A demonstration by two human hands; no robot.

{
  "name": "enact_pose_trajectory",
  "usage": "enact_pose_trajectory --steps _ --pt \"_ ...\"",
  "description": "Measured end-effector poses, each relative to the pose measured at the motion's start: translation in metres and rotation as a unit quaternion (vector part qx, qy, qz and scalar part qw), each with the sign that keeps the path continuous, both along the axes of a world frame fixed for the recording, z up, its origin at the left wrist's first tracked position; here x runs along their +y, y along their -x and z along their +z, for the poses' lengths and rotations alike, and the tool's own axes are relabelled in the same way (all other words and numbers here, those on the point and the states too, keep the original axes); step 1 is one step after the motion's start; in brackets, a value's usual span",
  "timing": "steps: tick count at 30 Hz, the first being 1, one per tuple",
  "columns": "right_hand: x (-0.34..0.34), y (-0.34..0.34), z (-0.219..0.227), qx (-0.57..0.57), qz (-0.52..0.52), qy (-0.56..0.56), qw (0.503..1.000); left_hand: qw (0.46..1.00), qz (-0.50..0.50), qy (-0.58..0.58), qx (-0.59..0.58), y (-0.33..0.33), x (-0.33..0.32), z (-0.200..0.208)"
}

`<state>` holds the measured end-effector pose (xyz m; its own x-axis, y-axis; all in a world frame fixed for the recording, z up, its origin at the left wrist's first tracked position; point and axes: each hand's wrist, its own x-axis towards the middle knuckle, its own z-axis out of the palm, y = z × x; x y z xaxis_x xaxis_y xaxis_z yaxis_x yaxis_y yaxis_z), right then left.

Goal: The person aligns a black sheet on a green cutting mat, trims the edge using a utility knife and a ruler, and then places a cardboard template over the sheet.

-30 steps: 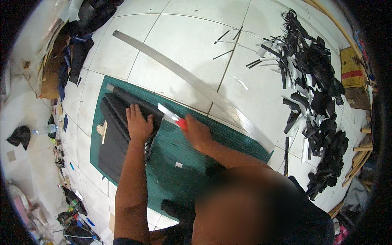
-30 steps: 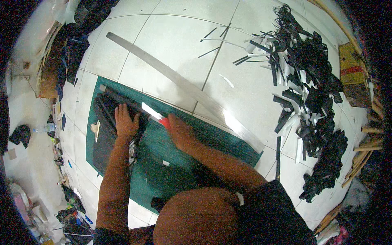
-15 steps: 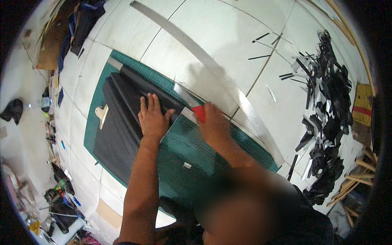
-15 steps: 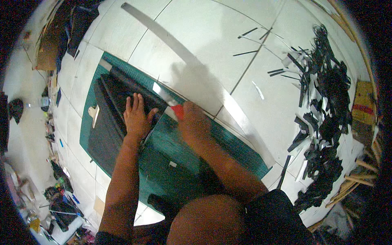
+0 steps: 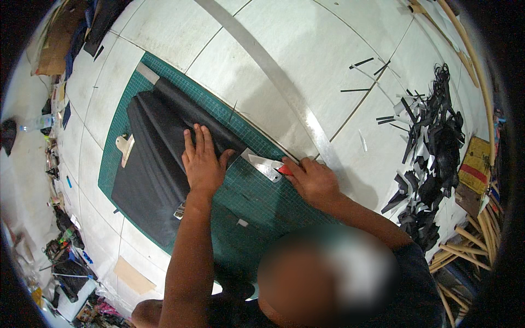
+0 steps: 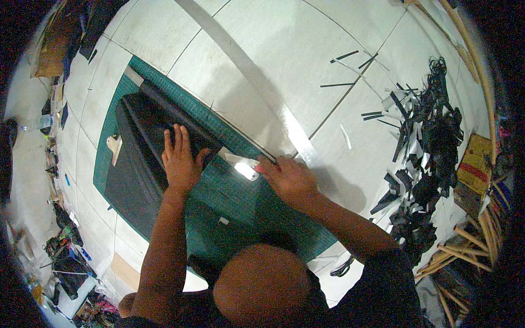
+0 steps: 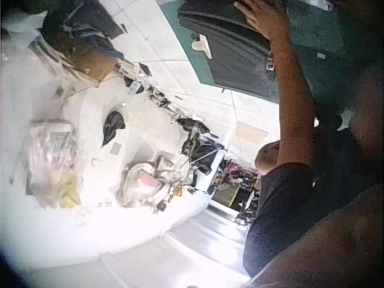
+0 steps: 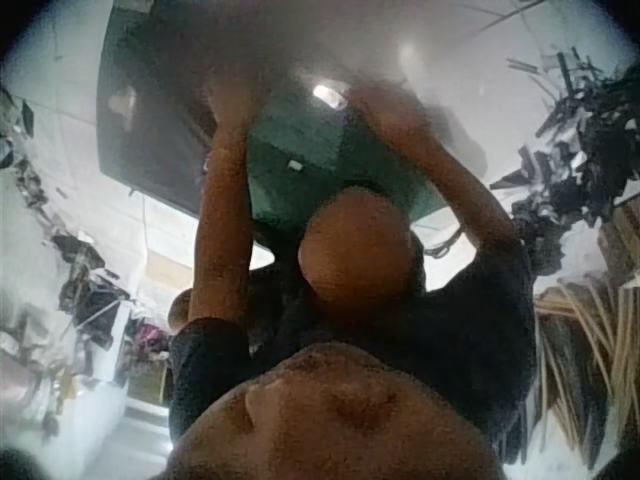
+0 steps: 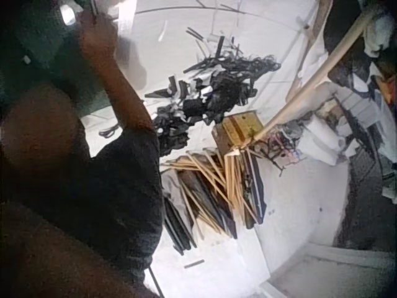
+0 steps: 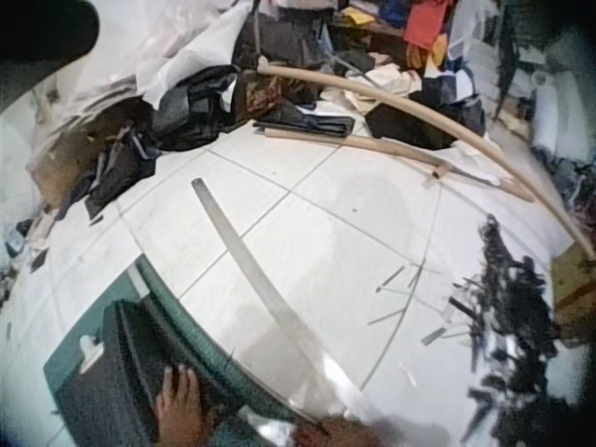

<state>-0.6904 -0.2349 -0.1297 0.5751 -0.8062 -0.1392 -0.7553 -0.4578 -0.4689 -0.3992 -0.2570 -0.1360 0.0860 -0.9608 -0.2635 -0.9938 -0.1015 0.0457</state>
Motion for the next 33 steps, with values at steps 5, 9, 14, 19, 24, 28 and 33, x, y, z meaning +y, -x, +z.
enact_pose_trajectory --steps 5,9,14,19,24,28,33 --pt "-0.008 -0.018 -0.004 -0.016 -0.015 0.085 0.996 1.000 -0.003 -0.004 0.009 -0.003 0.000 -0.003" --pt "-0.007 -0.022 -0.001 -0.004 -0.038 0.090 0.995 1.000 -0.014 0.006 0.003 -0.005 0.003 -0.009" --pt "0.002 -0.016 0.011 0.039 -0.039 0.044 0.998 0.999 -0.016 0.021 0.033 -0.010 0.007 -0.011" --pt "-0.002 -0.023 0.001 0.009 -0.055 0.117 0.991 0.998 -0.026 0.037 0.047 -0.010 0.005 -0.013" --pt "-0.009 -0.040 -0.013 0.009 -0.053 0.079 0.995 0.998 -0.023 0.036 0.044 -0.007 0.005 -0.012" --pt "-0.017 -0.048 -0.008 0.022 -0.053 0.059 0.997 0.999 -0.026 0.024 0.036 -0.010 0.005 -0.014" --pt "-0.021 -0.045 -0.008 0.021 -0.049 0.138 0.989 0.999 -0.019 0.007 0.030 -0.008 0.007 -0.013"
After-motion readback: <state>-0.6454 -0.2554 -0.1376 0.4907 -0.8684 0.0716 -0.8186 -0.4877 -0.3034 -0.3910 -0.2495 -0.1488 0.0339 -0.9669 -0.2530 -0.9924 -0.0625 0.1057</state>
